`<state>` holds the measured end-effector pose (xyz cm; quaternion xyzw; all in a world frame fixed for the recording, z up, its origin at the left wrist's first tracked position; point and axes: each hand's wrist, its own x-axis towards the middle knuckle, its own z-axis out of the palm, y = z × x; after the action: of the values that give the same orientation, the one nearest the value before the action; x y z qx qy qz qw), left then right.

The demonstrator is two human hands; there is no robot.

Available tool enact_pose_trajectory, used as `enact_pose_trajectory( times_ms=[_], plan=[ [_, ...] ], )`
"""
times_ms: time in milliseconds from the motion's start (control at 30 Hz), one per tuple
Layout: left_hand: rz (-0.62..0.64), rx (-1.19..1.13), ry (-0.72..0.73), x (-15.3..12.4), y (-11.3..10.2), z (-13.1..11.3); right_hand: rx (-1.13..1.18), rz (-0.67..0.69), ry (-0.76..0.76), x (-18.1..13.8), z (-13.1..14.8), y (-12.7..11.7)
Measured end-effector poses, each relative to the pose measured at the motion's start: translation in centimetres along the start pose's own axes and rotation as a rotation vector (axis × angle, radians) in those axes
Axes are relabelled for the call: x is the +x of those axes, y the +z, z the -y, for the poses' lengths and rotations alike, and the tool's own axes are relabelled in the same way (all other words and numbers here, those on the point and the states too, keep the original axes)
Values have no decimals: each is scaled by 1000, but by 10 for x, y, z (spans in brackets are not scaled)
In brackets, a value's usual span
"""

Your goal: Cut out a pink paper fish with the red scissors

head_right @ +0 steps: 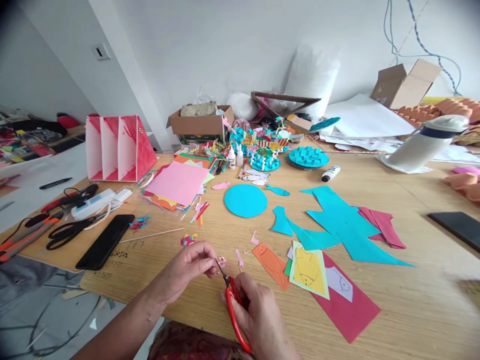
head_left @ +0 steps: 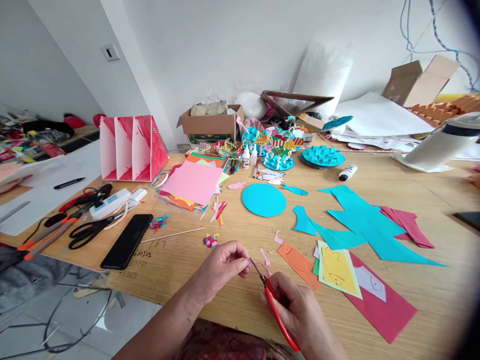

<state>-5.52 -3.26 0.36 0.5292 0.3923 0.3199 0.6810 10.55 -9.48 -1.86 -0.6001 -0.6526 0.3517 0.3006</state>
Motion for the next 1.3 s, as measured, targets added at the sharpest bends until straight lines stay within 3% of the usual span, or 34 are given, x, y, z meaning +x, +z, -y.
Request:
enact_pose_trajectory(
  times_ms=[300, 800, 1000, 1300],
  plan=[
    [-33, -36, -5, -1, 3, 6, -1, -22, -49, 1, -7, 5],
    [73, 39, -41, 1, 0, -2, -8, 37, -14, 2, -2, 1],
    [52, 28, -48, 2, -1, -2, 11, -20, -20, 0, -6, 4],
    [-23, 47, -67, 1, -3, -5, 48, 33, 0, 3, -4, 3]
  ],
)
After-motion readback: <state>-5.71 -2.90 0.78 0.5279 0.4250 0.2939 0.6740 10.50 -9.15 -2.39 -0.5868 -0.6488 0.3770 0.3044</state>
